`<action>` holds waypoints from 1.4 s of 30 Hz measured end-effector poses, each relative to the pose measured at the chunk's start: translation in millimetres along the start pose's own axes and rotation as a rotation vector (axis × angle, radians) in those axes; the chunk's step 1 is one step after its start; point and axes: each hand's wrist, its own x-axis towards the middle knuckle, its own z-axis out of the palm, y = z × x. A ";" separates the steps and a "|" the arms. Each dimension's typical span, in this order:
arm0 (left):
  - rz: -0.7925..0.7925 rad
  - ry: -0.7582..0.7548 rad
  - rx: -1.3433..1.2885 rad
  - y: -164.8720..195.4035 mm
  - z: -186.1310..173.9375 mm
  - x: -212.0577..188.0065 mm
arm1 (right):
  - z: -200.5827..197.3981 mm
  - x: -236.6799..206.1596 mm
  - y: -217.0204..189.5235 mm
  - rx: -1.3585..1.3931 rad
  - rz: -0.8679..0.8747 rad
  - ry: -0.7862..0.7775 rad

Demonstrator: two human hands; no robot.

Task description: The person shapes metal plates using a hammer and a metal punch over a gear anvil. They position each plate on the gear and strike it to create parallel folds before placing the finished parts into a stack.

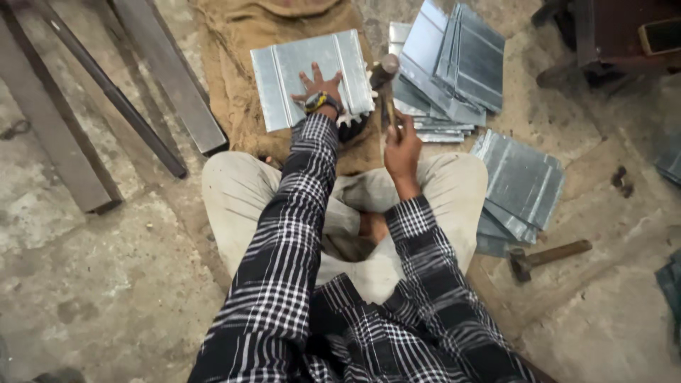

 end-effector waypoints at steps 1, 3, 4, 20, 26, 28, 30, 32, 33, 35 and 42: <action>0.003 0.036 -0.009 -0.9 1.5 -0.4 | -3.8 -0.9 3.6 0.084 0.053 0.000; -0.003 -0.010 0.024 -3.2 3.0 -2.5 | -17.1 1.2 -7.0 0.214 0.017 0.057; -0.004 -0.039 0.039 -4.9 7.2 -7.0 | -24.7 3.1 -15.9 0.274 0.002 0.084; -0.043 -0.020 0.027 -3.4 9.5 -12.1 | 2.7 9.3 3.5 0.012 -0.151 0.017; -0.037 -0.042 0.014 0.1 6.2 -14.1 | -17.1 6.6 -16.2 0.143 0.094 -0.018; -0.051 -0.077 0.016 0.3 5.6 -12.1 | -28.8 4.6 -26.4 0.238 0.005 0.050; -0.051 -0.060 0.028 0.1 6.7 -11.2 | -31.2 2.8 -29.1 0.335 -0.083 0.115; -0.054 -0.053 0.029 -0.8 7.2 -11.0 | -23.2 1.4 -23.7 0.388 -0.100 0.140; -0.056 -0.063 0.025 -1.3 7.2 -11.1 | -16.4 0.8 -18.8 0.414 -0.112 0.153; -0.061 -0.067 0.020 -2.1 6.9 -11.8 | -2.1 0.3 -8.5 0.193 -0.133 0.111; -0.057 -0.040 0.021 0.3 -4.0 -14.9 | -14.6 0.5 -8.6 0.209 0.066 0.028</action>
